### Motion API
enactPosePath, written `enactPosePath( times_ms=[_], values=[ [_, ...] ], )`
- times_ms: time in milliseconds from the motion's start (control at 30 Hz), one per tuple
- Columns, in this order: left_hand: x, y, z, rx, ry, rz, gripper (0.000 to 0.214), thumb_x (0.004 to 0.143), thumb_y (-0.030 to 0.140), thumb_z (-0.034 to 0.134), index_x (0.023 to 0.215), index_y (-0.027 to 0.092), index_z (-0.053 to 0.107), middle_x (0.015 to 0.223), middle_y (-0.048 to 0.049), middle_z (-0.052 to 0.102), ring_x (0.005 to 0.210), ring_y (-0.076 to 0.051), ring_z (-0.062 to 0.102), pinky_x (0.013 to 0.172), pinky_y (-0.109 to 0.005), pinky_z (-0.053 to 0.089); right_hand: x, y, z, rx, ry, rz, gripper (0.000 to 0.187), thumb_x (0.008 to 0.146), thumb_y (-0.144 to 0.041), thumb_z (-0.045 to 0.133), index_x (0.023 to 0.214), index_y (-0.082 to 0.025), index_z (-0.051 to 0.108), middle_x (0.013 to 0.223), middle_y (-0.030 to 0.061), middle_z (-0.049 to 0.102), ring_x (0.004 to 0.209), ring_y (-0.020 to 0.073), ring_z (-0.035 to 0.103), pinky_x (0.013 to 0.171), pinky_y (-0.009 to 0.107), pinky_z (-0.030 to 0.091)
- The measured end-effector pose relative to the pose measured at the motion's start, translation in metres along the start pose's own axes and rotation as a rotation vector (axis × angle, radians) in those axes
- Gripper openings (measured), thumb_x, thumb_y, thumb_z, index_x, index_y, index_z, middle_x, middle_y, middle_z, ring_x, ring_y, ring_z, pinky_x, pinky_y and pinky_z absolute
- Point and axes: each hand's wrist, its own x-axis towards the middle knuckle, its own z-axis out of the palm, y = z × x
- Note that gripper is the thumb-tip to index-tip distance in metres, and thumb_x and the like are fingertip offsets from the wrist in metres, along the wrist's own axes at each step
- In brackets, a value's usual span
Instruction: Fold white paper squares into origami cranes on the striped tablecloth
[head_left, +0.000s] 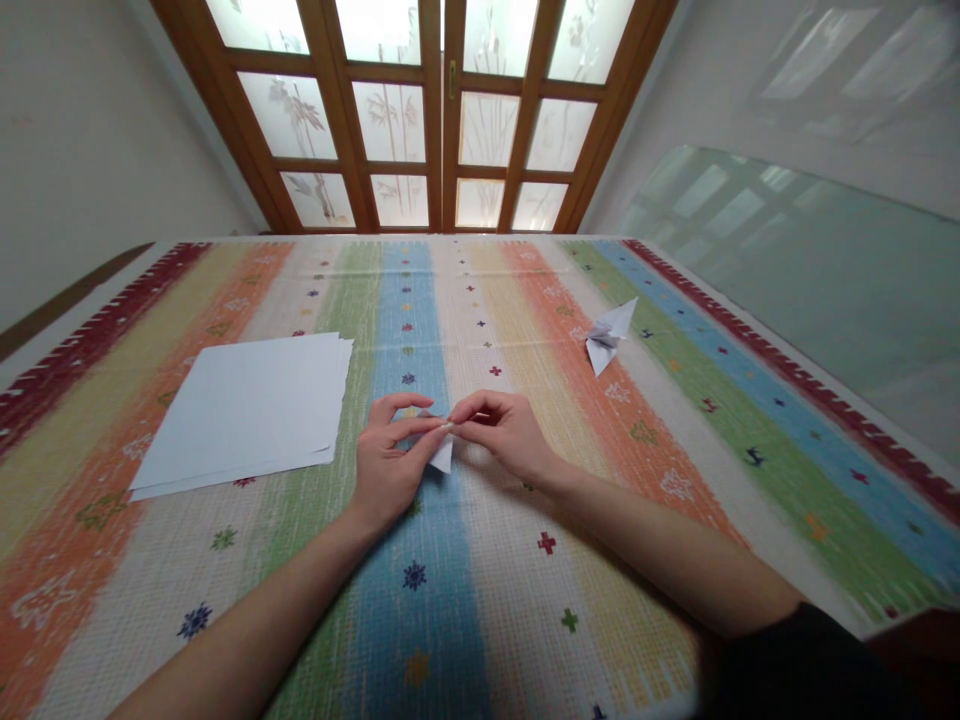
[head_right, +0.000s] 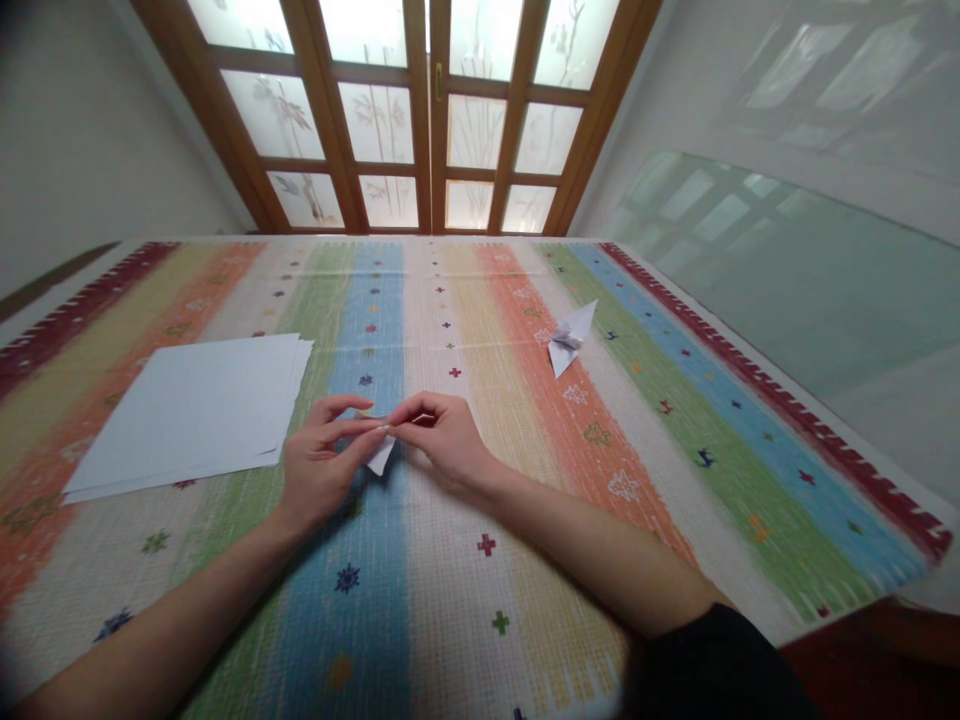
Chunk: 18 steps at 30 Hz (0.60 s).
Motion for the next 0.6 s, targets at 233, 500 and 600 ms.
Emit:
enactPosePath(
  times_ms=[233,500,600],
  values=[
    [0.0001,0.0015,-0.0007,0.030,0.042,-0.016,0.010,0.082,0.029,0.068,0.077,0.025,0.075,0.095,-0.0036,0.063,0.092,-0.021,0.061,0.091,-0.042,0.048,-0.0002,-0.0020,-0.0008,0.018,-0.026,0.075,0.021,0.066,-0.030,0.082,0.079,-0.018,0.070,0.079,0.0015,0.071,0.072,0.0126,0.066,0.069,0.027,0.055],
    [-0.0004,0.0018,-0.0003,0.077,0.043,0.022,0.010,0.083,0.034,0.071,0.080,0.028,0.078,0.092,-0.0026,0.063,0.091,-0.020,0.060,0.090,-0.041,0.047,-0.0024,0.0001,0.0018,-0.033,-0.035,0.053,0.022,0.073,-0.038,0.077,0.074,-0.018,0.069,0.071,0.0006,0.068,0.064,0.0115,0.061,0.063,0.026,0.052],
    [0.0002,-0.0005,0.0002,0.070,0.021,0.037,0.009,0.083,0.034,0.071,0.083,0.030,0.079,0.093,-0.0025,0.065,0.094,-0.021,0.059,0.091,-0.041,0.046,-0.0021,-0.0014,0.0009,-0.004,-0.056,0.031,0.022,0.076,-0.037,0.075,0.073,-0.018,0.066,0.069,-0.0010,0.064,0.063,0.0102,0.058,0.062,0.024,0.051]
  ],
)
